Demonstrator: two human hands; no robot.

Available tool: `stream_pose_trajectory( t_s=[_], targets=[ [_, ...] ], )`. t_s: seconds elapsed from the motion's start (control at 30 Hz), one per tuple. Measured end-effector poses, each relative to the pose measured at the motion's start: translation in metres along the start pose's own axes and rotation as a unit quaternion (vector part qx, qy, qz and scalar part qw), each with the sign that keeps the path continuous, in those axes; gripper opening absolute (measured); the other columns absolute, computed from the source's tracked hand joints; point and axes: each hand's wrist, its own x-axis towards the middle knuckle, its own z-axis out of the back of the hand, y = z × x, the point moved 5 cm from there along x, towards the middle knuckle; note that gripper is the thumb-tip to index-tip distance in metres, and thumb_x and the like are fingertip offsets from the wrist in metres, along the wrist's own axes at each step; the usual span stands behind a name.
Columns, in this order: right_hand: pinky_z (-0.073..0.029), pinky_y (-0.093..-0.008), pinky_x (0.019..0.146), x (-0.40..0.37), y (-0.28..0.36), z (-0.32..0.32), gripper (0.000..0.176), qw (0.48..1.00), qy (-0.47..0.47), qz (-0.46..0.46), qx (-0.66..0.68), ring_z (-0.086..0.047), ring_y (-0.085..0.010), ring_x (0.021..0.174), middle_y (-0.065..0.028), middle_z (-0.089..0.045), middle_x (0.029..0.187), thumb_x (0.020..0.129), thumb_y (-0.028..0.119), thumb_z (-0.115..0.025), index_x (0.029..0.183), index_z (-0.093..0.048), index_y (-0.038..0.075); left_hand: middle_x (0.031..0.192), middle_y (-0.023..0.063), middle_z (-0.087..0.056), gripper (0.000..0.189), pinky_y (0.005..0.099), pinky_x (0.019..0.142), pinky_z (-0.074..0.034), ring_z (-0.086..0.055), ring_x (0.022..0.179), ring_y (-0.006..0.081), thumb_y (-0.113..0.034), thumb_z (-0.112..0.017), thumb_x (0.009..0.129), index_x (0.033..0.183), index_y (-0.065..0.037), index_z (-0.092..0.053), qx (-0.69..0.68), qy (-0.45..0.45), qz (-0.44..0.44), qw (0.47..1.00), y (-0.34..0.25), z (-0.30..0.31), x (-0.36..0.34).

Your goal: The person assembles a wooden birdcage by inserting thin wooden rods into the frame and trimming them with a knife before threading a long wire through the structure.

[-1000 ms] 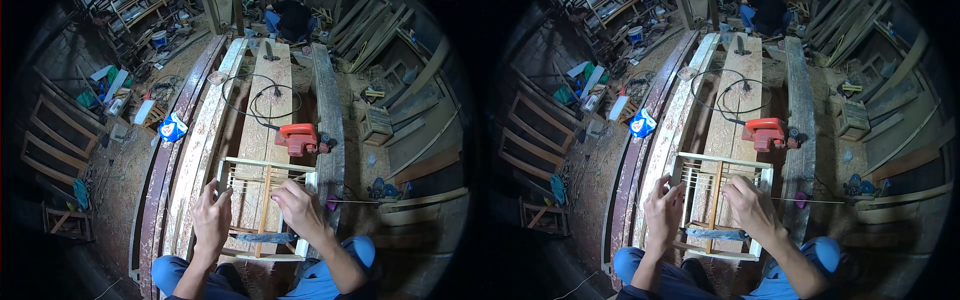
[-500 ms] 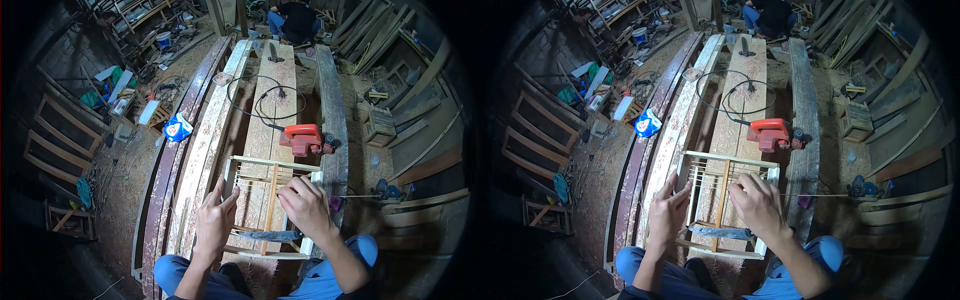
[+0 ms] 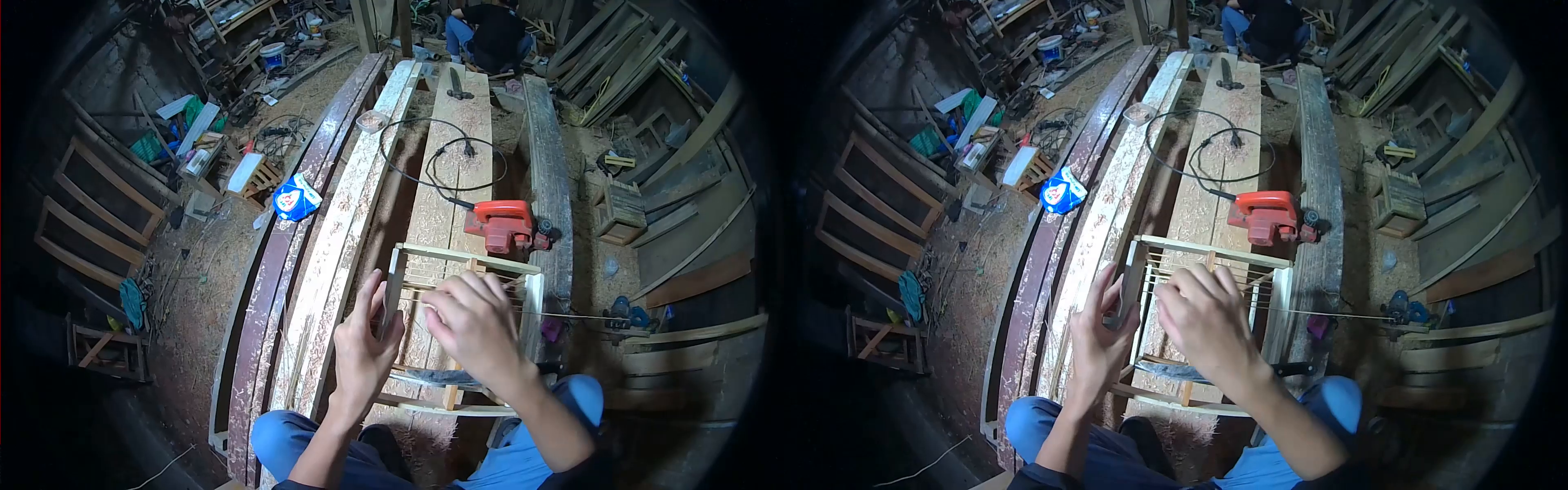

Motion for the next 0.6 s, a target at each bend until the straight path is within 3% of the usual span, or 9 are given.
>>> stream_pose_trajectory(
  t_s=[0.1,0.17,0.4,0.47,0.6],
  targets=[
    [-0.045,-0.0403,0.087,0.008,0.006,-0.016,0.008,0.999,0.028,0.016,-0.041,-0.064,-0.0223,0.097,-0.0053,-0.066,0.094,0.086,0.01,-0.076,0.092,-0.073,0.007,0.134,0.0221,-0.075,0.066,0.0364,0.098,-0.058,-0.074,0.115,0.0199,0.004,-0.073,0.096,0.158,-0.002,-0.048,-0.021,-0.005,-0.005,1.0,0.008,0.0,-0.001],
    [-0.045,-0.0404,0.09,0.013,0.012,-0.021,0.004,0.996,0.032,0.036,-0.074,-0.064,-0.0222,0.097,-0.0058,-0.065,0.091,0.085,0.01,-0.072,0.088,-0.073,0.007,0.128,0.0264,-0.075,0.065,0.0425,0.089,-0.063,-0.077,0.112,0.0388,0.001,-0.075,0.094,0.154,-0.001,-0.051,0.0,-0.019,-0.031,0.999,0.009,0.001,-0.002],
    [-0.045,-0.0409,0.09,0.013,0.015,-0.031,0.002,0.995,0.014,0.047,-0.088,-0.064,-0.0219,0.096,-0.005,-0.065,0.089,0.085,0.009,-0.072,0.084,-0.072,0.008,0.122,0.0271,-0.076,0.06,0.0455,0.089,-0.063,-0.077,0.109,0.0413,-0.004,-0.077,0.095,0.15,-0.002,-0.055,0.013,-0.033,-0.019,0.999,0.008,0.005,-0.006],
    [-0.044,-0.0447,0.094,0.011,0.012,-0.037,0.011,0.995,0.045,0.024,-0.086,-0.061,-0.0224,0.096,-0.0023,-0.064,0.092,0.087,0.017,-0.082,0.094,-0.077,0.01,0.121,0.0272,-0.076,0.059,0.046,0.088,-0.063,-0.077,0.107,0.0418,-0.003,-0.077,0.094,0.149,-0.002,-0.056,0.023,-0.039,-0.033,0.998,0.009,0.005,-0.007],
    [-0.044,-0.0449,0.093,0.011,0.014,-0.037,0.011,0.995,0.031,0.025,-0.087,-0.061,-0.0227,0.096,-0.0026,-0.063,0.092,0.086,0.016,-0.082,0.094,-0.076,0.01,0.118,0.0278,-0.076,0.056,0.0469,0.085,-0.062,-0.077,0.105,0.0431,-0.002,-0.076,0.094,0.147,-0.001,-0.058,0.06,-0.036,-0.034,0.997,0.003,0.005,-0.007]
  ],
)
